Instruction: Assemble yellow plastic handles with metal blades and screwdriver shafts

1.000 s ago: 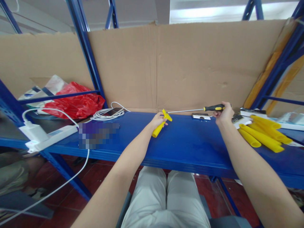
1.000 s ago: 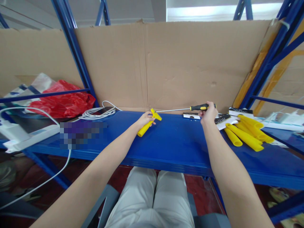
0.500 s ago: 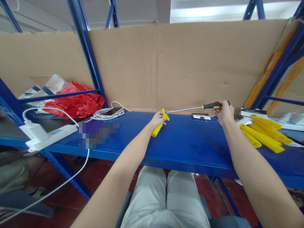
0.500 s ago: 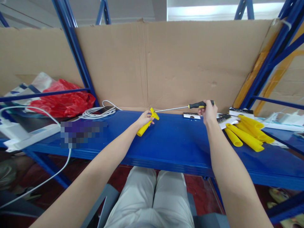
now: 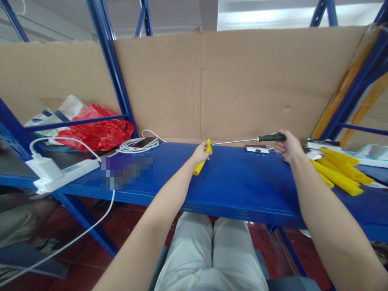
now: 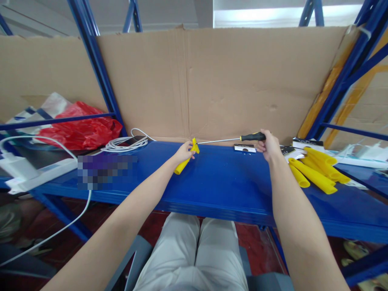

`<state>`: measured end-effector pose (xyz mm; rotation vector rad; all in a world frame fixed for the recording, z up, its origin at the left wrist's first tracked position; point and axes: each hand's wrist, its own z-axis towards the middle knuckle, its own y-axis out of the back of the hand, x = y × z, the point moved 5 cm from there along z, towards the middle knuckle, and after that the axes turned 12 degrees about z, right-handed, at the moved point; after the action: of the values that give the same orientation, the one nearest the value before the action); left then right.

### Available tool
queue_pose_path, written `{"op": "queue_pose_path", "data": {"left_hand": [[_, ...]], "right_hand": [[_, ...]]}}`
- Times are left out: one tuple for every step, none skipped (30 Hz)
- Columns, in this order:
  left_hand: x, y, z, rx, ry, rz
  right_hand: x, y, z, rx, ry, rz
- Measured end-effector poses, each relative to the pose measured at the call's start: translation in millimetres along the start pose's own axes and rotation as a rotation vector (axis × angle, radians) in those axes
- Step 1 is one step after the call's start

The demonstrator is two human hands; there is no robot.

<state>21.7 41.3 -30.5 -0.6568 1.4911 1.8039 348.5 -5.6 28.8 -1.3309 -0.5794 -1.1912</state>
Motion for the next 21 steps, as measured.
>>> {"op": "queue_pose_path", "data": {"left_hand": [[1.2, 0.2, 1.0, -0.004, 0.002, 0.005], [2.7, 0.4, 2.1, -0.008, 0.004, 0.011], [4.4, 0.7, 3.4, -0.011, 0.007, 0.018], [6.0, 1.0, 4.6, -0.014, 0.012, 0.027], [7.4, 1.3, 5.7, -0.017, 0.017, 0.036], [8.4, 1.7, 6.5, -0.02, 0.022, 0.044], [8.9, 2.0, 7.0, -0.022, 0.025, 0.052], [8.9, 2.3, 7.2, -0.023, 0.026, 0.059], [8.6, 2.6, 7.1, -0.024, 0.026, 0.066], [8.2, 2.9, 6.7, -0.025, 0.026, 0.072], [7.6, 3.2, 6.3, -0.026, 0.024, 0.076], [7.0, 3.5, 5.7, -0.028, 0.024, 0.078], [6.7, 3.9, 5.2, -0.03, 0.024, 0.079], [6.5, 4.3, 4.8, -0.033, 0.026, 0.08], [6.6, 4.6, 4.4, -0.035, 0.029, 0.079], [6.8, 5.0, 4.1, -0.038, 0.033, 0.077], [7.0, 5.2, 3.9, -0.039, 0.035, 0.075], [7.1, 5.3, 3.8, -0.04, 0.035, 0.075], [7.1, 5.3, 3.8, -0.038, 0.034, 0.075], [6.9, 5.3, 3.7, -0.037, 0.031, 0.075], [6.6, 5.3, 3.5, -0.036, 0.03, 0.076]], "right_hand": [[-0.9, -1.7, -1.2, 0.021, -0.052, 0.011], [-1.7, -3.2, -2.3, 0.046, -0.099, 0.009], [-2.5, -4.1, -3.0, 0.072, -0.136, 0.004], [-3.1, -4.0, -3.0, 0.093, -0.158, -0.002], [-4.3, -3.0, -2.2, 0.108, -0.174, -0.016], [-6.2, -1.2, -0.7, 0.119, -0.188, -0.037], [-8.5, 0.9, 1.3, 0.126, -0.199, -0.063], [-10.8, 3.3, 3.7, 0.124, -0.2, -0.086], [-12.7, 5.3, 6.0, 0.116, -0.194, -0.103], [-14.0, 6.8, 7.8, 0.103, -0.183, -0.112], [-14.7, 7.3, 8.8, 0.089, -0.172, -0.112], [-14.9, 6.8, 8.8, 0.078, -0.166, -0.106], [-14.9, 5.4, 7.9, 0.07, -0.169, -0.095], [-14.6, 3.4, 6.2, 0.069, -0.178, -0.081], [-13.9, 1.2, 4.2, 0.072, -0.184, -0.061], [-13.0, -0.5, 2.4, 0.073, -0.184, -0.04], [-12.2, -1.2, 1.4, 0.072, -0.179, -0.024], [-12.0, -0.8, 1.2, 0.071, -0.172, -0.016], [-12.4, 0.5, 2.1, 0.069, -0.165, -0.021], [-13.3, 2.1, 3.8, 0.078, -0.156, -0.038], [-14.8, 3.3, 5.9, 0.099, -0.15, -0.062]]}}
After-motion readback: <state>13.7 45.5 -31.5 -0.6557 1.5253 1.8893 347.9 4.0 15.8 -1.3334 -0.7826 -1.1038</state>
